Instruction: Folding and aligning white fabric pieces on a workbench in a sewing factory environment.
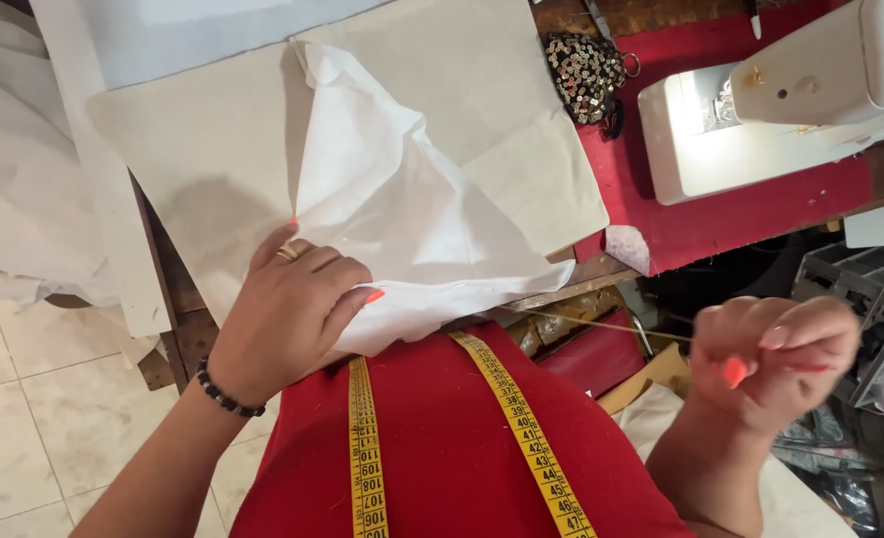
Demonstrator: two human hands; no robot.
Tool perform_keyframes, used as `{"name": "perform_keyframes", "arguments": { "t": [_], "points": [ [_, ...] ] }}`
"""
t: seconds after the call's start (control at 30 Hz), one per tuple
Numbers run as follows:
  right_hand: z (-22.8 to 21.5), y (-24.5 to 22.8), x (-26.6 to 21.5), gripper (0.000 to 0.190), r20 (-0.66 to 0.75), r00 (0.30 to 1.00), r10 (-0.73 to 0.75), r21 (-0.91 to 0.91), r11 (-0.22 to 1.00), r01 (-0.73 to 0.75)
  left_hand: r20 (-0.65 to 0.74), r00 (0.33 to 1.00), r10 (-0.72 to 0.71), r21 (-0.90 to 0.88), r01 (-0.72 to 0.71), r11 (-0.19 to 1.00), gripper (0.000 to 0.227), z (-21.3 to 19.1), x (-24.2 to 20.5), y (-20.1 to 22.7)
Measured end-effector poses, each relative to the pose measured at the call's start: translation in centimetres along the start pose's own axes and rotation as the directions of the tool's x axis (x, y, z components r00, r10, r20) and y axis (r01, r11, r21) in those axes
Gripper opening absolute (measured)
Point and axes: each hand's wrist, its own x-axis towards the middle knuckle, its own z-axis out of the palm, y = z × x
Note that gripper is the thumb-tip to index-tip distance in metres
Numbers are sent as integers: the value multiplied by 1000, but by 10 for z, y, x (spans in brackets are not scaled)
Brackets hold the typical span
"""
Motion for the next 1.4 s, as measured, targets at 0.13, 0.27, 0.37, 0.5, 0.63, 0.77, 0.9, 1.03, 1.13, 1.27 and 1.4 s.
{"name": "perform_keyframes", "arguments": {
  "t": [0.13,0.27,0.37,0.5,0.63,0.77,0.9,1.03,1.13,1.27,1.4],
  "points": [
    [6,-1,1,24,-15,998,-56,-225,973,51,-27,999,33,-92,-35,995,20,-1,8,10],
    [57,11,-6,28,-150,942,301,-519,787,-334,-56,996,63,-113,-69,991,19,4,17,21],
    [88,34,-2,24,191,918,348,-696,707,-123,-35,998,43,-150,-47,988,21,4,23,28],
    [111,50,3,12,430,885,181,-745,624,235,9,1000,-26,-227,27,973,20,4,24,36],
    [107,55,1,9,481,854,196,-743,608,279,34,998,-56,-266,63,962,20,8,24,39],
    [107,57,0,9,506,844,177,-738,595,317,28,998,-62,-255,67,965,19,10,22,39],
    [106,59,-1,9,494,843,212,-765,566,306,10,1000,-4,-229,6,973,18,14,22,42],
    [118,58,4,13,513,825,236,-731,623,277,-15,999,47,-244,-49,969,16,21,21,50],
    [115,57,7,19,517,814,266,-771,557,308,-21,996,85,-185,-87,979,15,20,19,48],
    [105,46,44,26,468,752,464,-735,677,40,2,999,46,-239,-44,970,18,10,15,42],
    [118,56,83,22,602,599,528,-636,771,-40,-55,992,114,-143,-121,982,17,7,13,46]
  ]
}}
